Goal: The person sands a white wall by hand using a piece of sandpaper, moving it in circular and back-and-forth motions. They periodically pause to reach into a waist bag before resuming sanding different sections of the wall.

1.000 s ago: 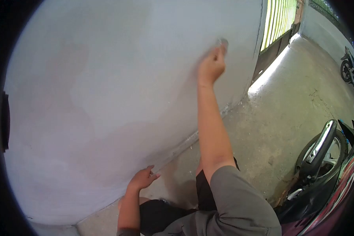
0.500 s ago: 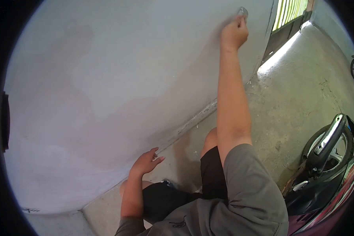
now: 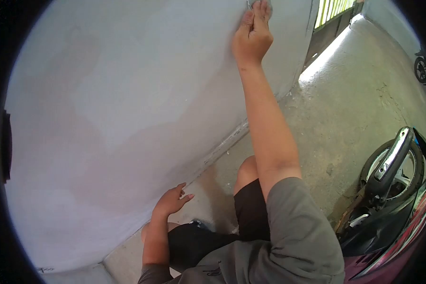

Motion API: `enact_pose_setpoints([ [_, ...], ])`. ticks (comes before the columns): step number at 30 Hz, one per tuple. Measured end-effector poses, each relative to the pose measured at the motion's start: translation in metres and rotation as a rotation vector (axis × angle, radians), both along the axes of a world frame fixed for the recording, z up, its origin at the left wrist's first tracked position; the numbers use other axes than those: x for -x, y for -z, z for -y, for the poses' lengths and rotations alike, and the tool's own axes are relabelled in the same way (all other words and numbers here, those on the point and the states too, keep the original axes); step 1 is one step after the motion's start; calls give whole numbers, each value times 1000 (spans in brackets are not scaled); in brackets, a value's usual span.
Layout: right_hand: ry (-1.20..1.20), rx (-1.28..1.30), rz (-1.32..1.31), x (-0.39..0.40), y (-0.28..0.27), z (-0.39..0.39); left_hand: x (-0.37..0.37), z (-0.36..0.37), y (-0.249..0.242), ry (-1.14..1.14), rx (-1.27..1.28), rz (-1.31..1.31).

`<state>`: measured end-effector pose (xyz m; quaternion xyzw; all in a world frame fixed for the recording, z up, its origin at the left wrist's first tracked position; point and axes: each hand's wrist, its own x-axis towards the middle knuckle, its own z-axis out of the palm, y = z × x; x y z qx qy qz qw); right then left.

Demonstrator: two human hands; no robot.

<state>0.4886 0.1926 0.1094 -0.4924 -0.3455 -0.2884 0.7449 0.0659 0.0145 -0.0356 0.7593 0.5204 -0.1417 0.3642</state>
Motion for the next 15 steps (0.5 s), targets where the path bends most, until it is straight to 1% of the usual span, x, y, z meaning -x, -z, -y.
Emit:
enact_pose_setpoints([
  [1, 9, 2, 6, -10, -5, 4, -2, -2, -1, 2, 3, -14],
  [3, -36, 289, -160, -30, -20, 10, -5, -2, 1, 1, 7, -32],
  [4, -36, 286, -165, -30, -19, 6, -7, -2, 2, 6, -12, -2],
  [6, 109, 219, -46, -30, -15, -1, -8, -3, 3, 13, -28, 19],
  [7, 107, 228, -51, -27, -10, -1, -10, -1, 2, 22, -27, 28],
  [12, -100, 96, -44, -25, -8, 11, -15, -2, 14, 84, -57, 52],
  [13, -97, 98, -42, -24, -17, 17, -19, -4, 9, 87, -67, 30],
  [15, -226, 336, -339, -19, -39, 30, -18, -1, 6, 94, -68, -6],
])
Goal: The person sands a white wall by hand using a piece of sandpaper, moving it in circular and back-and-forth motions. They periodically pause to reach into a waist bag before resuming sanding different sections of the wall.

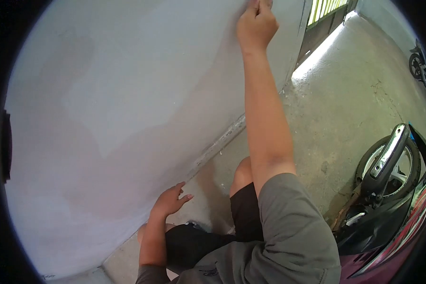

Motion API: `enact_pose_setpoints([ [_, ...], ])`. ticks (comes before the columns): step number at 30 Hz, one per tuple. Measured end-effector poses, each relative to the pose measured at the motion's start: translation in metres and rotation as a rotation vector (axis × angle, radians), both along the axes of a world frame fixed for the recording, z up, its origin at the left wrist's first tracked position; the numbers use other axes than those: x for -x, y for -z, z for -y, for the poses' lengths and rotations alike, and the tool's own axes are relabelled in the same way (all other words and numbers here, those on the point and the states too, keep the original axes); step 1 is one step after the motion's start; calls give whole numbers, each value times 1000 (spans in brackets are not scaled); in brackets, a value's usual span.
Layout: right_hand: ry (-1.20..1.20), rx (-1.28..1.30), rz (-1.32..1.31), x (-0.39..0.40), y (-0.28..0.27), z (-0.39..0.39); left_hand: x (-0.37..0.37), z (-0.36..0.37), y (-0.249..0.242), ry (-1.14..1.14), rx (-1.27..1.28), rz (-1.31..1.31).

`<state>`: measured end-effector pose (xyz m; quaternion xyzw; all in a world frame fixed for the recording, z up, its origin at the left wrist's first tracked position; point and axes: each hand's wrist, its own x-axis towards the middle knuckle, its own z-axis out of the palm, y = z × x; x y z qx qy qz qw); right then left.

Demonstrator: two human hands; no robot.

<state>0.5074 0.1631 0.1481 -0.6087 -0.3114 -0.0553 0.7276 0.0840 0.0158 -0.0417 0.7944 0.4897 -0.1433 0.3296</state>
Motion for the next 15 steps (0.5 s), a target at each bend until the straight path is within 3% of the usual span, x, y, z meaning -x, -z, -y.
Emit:
enact_pose_setpoints([
  [1, 0, -4, -4, 1, 6, -8, -1, -1, 0, -14, 4, 37],
  [3, 202, -389, 359, 4, 40, -28, 3, 3, 2, -31, 17, 68],
  [7, 174, -356, 284, -18, 58, -28, 1, 0, 1, 3, 45, -16],
  [9, 147, -273, 20, -24, 47, -31, 1, 2, 1, 14, 26, -70],
  [10, 143, -268, 19, -14, 42, -28, 3, 4, 2, -3, 38, -11],
  [12, 159, -274, 279, 11, 29, -22, 3, 5, 4, -17, 44, 50],
  [15, 197, -313, 357, -9, 32, -25, 2, 4, 2, -5, 78, 43],
])
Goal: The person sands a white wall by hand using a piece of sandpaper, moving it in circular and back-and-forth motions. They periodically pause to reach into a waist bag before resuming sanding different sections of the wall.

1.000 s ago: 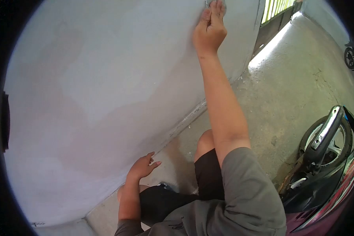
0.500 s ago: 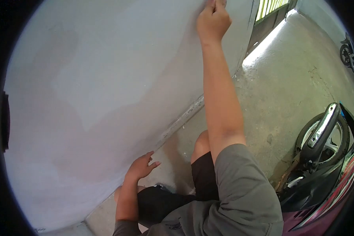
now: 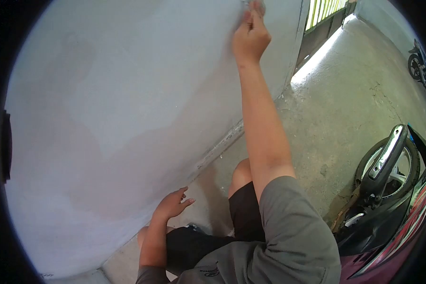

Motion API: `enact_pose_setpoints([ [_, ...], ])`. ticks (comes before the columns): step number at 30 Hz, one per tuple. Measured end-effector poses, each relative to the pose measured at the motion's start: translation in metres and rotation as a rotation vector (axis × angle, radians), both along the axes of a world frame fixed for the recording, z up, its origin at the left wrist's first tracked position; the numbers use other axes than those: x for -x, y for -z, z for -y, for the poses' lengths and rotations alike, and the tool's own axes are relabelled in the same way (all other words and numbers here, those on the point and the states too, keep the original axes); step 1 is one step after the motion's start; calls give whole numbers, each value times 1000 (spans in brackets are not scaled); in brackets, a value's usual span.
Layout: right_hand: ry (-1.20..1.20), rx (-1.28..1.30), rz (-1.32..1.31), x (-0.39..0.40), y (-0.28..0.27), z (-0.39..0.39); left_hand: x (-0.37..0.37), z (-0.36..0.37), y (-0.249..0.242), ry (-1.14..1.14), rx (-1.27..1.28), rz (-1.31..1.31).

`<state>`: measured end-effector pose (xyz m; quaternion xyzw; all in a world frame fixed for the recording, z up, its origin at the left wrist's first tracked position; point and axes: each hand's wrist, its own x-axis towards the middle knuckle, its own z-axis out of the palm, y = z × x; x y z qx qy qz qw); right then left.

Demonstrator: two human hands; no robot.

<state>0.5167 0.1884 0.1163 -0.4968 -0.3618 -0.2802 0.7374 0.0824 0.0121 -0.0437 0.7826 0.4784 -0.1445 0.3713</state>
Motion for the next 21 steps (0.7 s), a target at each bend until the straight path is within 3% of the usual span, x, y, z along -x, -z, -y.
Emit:
enact_pose_setpoints([
  [4, 64, 84, -156, 4, 3, -4, 0, 2, -2, -9, -29, -13],
  [7, 88, -32, 98, 14, 2, -1, 1, 2, 3, -9, 0, 6],
  [9, -33, 5, 24, 3, 1, 3, -1, 0, 5, 5, -2, -14],
  [12, 31, -3, -40, 3, 2, -6, -4, 1, -1, 20, -72, -58],
  [15, -25, 27, -72, 28, -2, 9, -7, 4, -7, -26, -25, 31],
  [21, -111, 39, -245, 25, -18, 6, -6, -1, -5, 40, -79, -78],
])
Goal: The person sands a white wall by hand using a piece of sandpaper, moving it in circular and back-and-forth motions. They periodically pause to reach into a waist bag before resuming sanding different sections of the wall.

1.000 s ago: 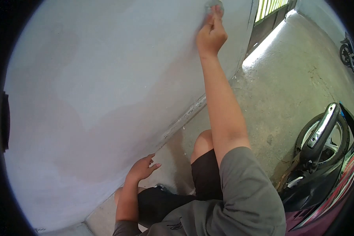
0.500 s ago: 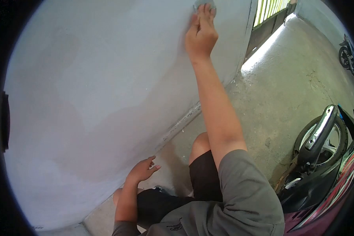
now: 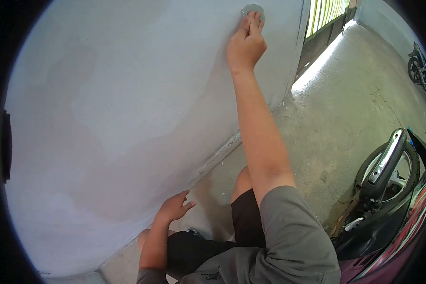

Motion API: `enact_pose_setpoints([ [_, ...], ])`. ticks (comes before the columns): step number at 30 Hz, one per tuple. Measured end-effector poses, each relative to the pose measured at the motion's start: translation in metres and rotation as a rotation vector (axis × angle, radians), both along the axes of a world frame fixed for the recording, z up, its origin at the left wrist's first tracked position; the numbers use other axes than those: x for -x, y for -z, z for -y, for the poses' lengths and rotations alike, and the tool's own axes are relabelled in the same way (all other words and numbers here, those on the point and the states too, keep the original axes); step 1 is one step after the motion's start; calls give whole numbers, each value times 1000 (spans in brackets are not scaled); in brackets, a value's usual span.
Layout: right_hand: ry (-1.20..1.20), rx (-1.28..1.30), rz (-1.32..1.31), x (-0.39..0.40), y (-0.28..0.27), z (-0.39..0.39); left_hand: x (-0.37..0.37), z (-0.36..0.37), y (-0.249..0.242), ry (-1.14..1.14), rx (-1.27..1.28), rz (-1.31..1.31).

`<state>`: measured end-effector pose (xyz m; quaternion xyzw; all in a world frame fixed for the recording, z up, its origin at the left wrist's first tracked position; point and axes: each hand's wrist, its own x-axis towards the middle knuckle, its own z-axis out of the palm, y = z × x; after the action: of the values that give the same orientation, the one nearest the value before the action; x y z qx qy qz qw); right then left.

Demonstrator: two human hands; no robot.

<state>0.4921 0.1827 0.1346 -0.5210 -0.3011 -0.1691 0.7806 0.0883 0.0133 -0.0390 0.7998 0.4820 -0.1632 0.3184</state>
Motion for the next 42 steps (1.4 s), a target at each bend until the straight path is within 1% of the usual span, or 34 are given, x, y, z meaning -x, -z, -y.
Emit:
enact_pose_setpoints([
  [1, -9, 10, -3, 10, -4, 2, 0, 1, 2, -19, 13, 43],
  [3, -58, 54, 80, 50, -11, 11, 5, 11, 12, -44, 38, 94],
  [4, 8, -68, 323, 75, -11, 13, 11, 11, 20, -13, 50, 74],
  [6, -151, -138, 715, 147, -5, 42, 7, 3, 19, 27, 40, 65],
  [8, -175, -98, 788, 168, 5, 53, 3, 5, 10, -1, -9, -16],
  [9, -182, -99, 789, 168, 8, 55, 2, 8, 6, -7, -7, -13],
  [11, -211, -62, 872, 155, 7, 55, 1, 9, -4, -47, 27, 52],
  [13, -116, -55, 840, 130, 12, 44, 11, 12, -3, -54, -17, 79],
  [15, -65, 27, 404, 111, 20, 35, 19, 17, -4, -61, -47, 113],
  [16, -73, 30, 417, 109, 26, 37, 20, 18, -13, -48, -90, 15],
  [17, -146, 60, 98, 107, 33, 39, 22, 19, -17, -31, -132, -86],
  [18, -213, 90, -225, 107, 40, 39, 24, 19, -16, -36, -129, -78],
  [19, -216, 90, -220, 122, 45, 40, 27, 17, -16, -56, -121, -73],
  [21, -122, 45, 216, 166, 60, 48, 32, 17, -14, -71, -99, -73],
  [22, -119, 53, 215, 173, 63, 52, 33, 17, -12, -79, -92, -41],
  [24, -189, -28, 482, 178, 60, 53, 30, 12, -13, -85, -96, -2],
  [25, -151, 12, 542, 161, 60, 51, 30, 13, -14, -90, -97, 32],
  [26, -158, 17, 537, 147, 55, 47, 32, 15, -15, -98, -96, 63],
  [28, -182, 22, 13, 131, 39, 43, 33, 18, -21, -111, -77, 60],
  [29, -137, 67, 98, 130, 39, 45, 31, 18, -22, -116, -65, 66],
  [30, -140, 72, 100, 138, 43, 48, 32, 17, -19, -118, -61, 68],
  [32, -147, 112, 223, 158, 55, 57, 33, 16, -13, -96, -46, 23],
  [36, -197, 135, 179, 146, 38, 56, 25, 15, -17, -107, -57, -38],
  [38, -96, 98, 233, 138, 33, 48, 27, 15, -12, -126, -115, -11],
  [40, -96, 128, 262, 154, 51, 55, 26, 15, -10, -150, -83, 0],
  [42, -77, 123, 282, 156, 56, 54, 25, 10, -12, -160, -89, 5],
])
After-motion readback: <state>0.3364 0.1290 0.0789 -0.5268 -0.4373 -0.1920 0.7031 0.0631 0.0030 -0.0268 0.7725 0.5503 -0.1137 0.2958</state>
